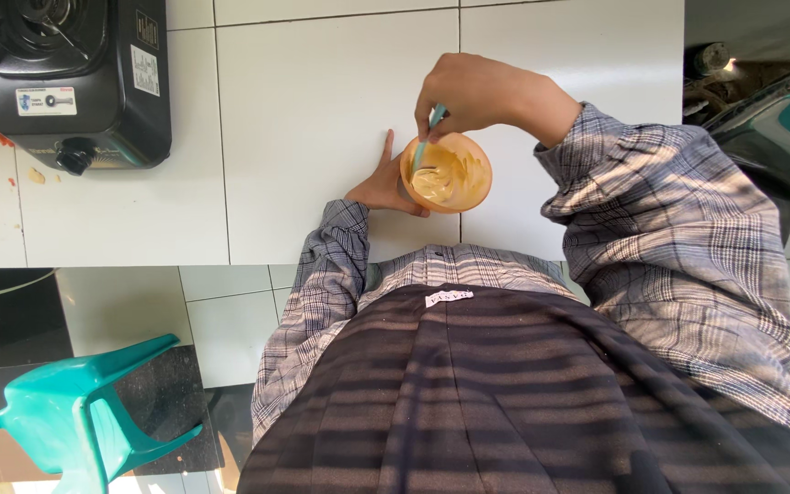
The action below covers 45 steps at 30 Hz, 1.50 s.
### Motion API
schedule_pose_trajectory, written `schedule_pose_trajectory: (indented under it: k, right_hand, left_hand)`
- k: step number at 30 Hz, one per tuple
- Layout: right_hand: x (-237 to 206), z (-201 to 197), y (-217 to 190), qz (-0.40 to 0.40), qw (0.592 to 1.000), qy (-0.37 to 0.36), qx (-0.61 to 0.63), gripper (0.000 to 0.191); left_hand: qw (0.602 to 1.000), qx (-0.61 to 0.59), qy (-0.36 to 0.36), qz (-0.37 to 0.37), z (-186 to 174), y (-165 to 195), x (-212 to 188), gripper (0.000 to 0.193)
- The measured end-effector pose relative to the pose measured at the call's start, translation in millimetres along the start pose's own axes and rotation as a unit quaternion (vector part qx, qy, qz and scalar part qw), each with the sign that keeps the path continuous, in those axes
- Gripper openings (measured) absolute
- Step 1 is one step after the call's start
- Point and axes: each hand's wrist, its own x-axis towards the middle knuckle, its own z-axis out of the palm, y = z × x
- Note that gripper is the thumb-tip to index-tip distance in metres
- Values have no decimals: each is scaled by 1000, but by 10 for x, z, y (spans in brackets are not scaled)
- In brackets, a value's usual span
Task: The person holds a translucent plastic container in one hand and uses a spoon to scrape and stir the thick residue stuck to its inner walls and bottom. They rotate the container while working the spoon around the sides, first at a tiled counter and then while standing near an open doorway, continuing to scrape the remaining contents.
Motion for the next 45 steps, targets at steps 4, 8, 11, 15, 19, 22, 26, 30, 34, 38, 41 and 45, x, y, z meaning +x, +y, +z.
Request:
schedule_pose_trajectory:
  k: [4,8,11,15,19,22,26,30,34,38,41,45]
  right_hand:
    - [44,53,111,41,998,38,-13,11]
    - [-253,153,361,85,995,54,-25,10]
    - [-613,261,404,140,988,56,-14,14]
    - [-940,285,251,207,977,36,43,17]
    - [-888,282,25,111,989,94,-21,16]
    - [-736,292,-37,57,988,136,-48,12]
    - [-591,283,131,52,982,165,-75,12]
    - [-662,257,339,128,979,142,-68,12]
    - [-823,203,345,176,983,55,-17,14]
    - [-861,131,240,126,990,63,-25,15]
    - [-764,119,201,82,991,105,-27,16]
    - [-615,113,255,81,991,100,-47,16]
  left_hand:
    - [1000,17,20,-10,30,0,5,129]
    - [990,57,122,-35,225,96,26,120]
    - [975,88,203,-30,332,155,3,112]
    - [959,122,255,0,382,173,12,117]
    - [968,141,201,-42,354,89,23,114]
    - [971,140,193,-30,347,8,-10,112]
    - [971,77,223,38,304,-69,-55,112]
    - [971,101,215,3,327,-27,-32,112]
    - [966,78,247,23,360,45,-31,113]
    - [965,117,235,20,322,11,-31,108]
    - [970,114,214,16,313,-30,-44,106]
    - [972,115,203,11,297,-23,-48,109]
